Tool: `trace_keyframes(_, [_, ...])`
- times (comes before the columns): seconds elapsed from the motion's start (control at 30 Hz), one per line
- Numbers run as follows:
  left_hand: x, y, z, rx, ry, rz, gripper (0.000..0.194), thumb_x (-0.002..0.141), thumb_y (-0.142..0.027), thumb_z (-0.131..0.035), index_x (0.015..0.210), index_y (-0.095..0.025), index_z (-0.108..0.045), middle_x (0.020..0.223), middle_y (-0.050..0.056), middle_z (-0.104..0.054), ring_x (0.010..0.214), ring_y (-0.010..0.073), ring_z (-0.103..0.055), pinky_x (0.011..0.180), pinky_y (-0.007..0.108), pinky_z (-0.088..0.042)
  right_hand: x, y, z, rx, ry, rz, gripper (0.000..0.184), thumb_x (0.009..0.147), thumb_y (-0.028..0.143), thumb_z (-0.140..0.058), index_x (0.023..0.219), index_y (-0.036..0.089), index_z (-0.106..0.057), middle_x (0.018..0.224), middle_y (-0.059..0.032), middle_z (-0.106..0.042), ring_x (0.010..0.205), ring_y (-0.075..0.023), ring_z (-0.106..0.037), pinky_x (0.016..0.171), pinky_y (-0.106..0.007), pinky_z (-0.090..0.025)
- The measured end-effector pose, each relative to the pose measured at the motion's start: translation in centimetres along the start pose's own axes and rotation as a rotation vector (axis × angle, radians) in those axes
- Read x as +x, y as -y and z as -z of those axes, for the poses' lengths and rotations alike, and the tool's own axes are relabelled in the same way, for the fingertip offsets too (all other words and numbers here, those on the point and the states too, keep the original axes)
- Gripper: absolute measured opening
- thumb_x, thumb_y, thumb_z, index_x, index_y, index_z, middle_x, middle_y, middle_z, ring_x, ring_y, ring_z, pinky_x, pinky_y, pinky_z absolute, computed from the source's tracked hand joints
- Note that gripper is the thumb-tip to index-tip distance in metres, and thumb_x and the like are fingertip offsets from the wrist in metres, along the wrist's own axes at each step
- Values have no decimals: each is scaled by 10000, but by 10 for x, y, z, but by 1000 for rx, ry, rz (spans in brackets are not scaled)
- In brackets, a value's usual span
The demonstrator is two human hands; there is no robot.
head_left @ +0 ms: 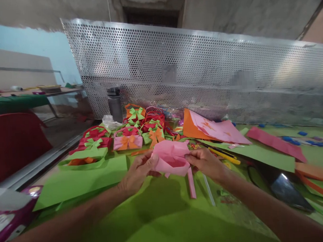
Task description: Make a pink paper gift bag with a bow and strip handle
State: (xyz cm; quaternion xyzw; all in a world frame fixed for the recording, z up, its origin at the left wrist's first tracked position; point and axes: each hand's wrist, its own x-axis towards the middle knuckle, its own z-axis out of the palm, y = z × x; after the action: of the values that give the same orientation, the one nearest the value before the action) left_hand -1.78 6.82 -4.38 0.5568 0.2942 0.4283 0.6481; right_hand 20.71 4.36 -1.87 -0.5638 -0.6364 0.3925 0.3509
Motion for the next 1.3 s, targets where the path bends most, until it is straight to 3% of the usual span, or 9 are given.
trace_keyframes(0.27, [-7,1,-3,45,58,46,337,822,-369,-551,1105,-190,-590,923,76,-648,732,150,-602,587,253,-540,-2,-11,-4,-15,36,79,265,795,367,-477,642,168,-561,534,44,-413,482,-84,-353,475,-224,-316])
trace_keyframes(0.53, [-6,6,-6,-107,-5,136,273,801,-359,-584,997,-182,-657,903,66,-665,687,123,-591,573,207,-510,-13,-12,-11,-20,20,106,378,854,464,-385,597,189,-430,554,44,-326,513,-96,-319,470,-237,-265])
trace_keyframes(0.7, [-5,9,-5,-147,-13,164,245,799,-340,-590,978,-191,-664,890,53,-670,681,117,-591,555,191,-498,-15,-11,-13,-77,-7,130,367,861,439,-395,592,190,-390,574,53,-269,531,-91,-260,472,-238,-222])
trace_keyframes(0.97, [-6,9,-7,-167,-8,193,249,786,-333,-606,989,-199,-661,884,46,-681,700,133,-607,595,228,-511,-15,-10,-14,-51,-6,124,258,838,337,-440,634,181,-463,586,45,-348,552,-101,-328,498,-235,-265])
trace_keyframes(1.13, [-6,9,-7,-176,-18,200,306,720,-307,-678,993,-172,-653,878,63,-685,708,151,-619,629,255,-520,-15,-11,-13,-47,-23,136,208,825,307,-463,676,177,-526,589,38,-422,555,-108,-382,499,-225,-297])
trace_keyframes(1.3, [-7,10,-7,-177,55,154,416,616,-190,-762,1008,-162,-623,912,61,-683,788,164,-623,706,255,-509,-17,-9,-11,-51,-56,169,177,812,292,-489,738,166,-590,662,11,-544,612,-128,-463,548,-233,-361])
